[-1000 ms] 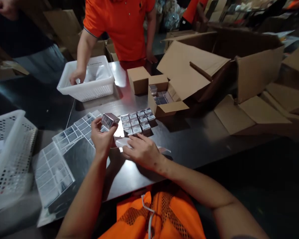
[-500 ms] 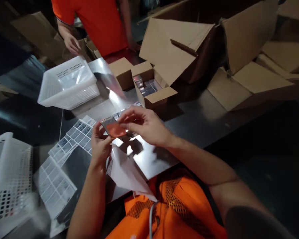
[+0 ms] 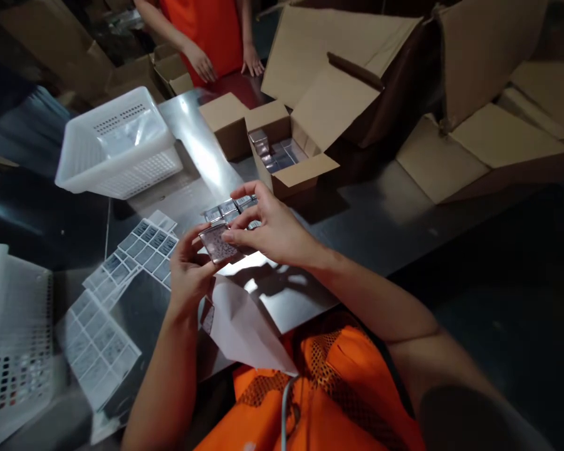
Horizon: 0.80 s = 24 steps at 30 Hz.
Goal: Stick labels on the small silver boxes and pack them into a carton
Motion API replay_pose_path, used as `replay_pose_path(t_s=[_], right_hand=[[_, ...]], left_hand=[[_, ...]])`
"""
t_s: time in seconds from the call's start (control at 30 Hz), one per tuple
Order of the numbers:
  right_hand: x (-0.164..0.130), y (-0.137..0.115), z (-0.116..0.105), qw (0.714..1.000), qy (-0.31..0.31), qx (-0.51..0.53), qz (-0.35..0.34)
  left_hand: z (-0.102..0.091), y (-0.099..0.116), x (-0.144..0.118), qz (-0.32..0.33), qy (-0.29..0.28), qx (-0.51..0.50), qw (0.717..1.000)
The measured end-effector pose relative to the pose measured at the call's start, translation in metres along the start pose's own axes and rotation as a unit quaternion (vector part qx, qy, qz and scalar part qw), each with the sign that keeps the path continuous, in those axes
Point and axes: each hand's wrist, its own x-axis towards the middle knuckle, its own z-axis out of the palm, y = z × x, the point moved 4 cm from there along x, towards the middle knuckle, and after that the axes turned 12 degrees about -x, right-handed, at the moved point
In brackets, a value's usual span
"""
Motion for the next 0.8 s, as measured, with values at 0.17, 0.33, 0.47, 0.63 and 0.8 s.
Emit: replay_pose_path(t_s=[0.17,0.33,0.47,0.63,0.8], right_hand=[[0.000,0.000,0.000,1.000,0.005,-0.015,-0.004],[0.001,0.002,0.000,1.000,0.005,-0.015,-0.006],[-0.001,0.001,0.003,0.999,0.022,-0.041,-0.014],[-0.002,-0.003,0.000,0.991,0.082,-0.098,-0.038],[-0.006,0.016,-0.008,0.997,-0.073,-0.023,0.027]], left_hand=[[-0.001,0.001,0.000,0.007,0.008,0.014,1.000],[-0.003,0.000,0.001,0.016,-0.005,0.011,1.000],[-0.004,-0.001,0.001,0.016,0.000,0.009,1.000],[-0.007,0.002,-0.004,0.023,0.019,0.026,0.999],[-0.006,0.004,-0.011,-0.028,-0.009,0.059,0.998]])
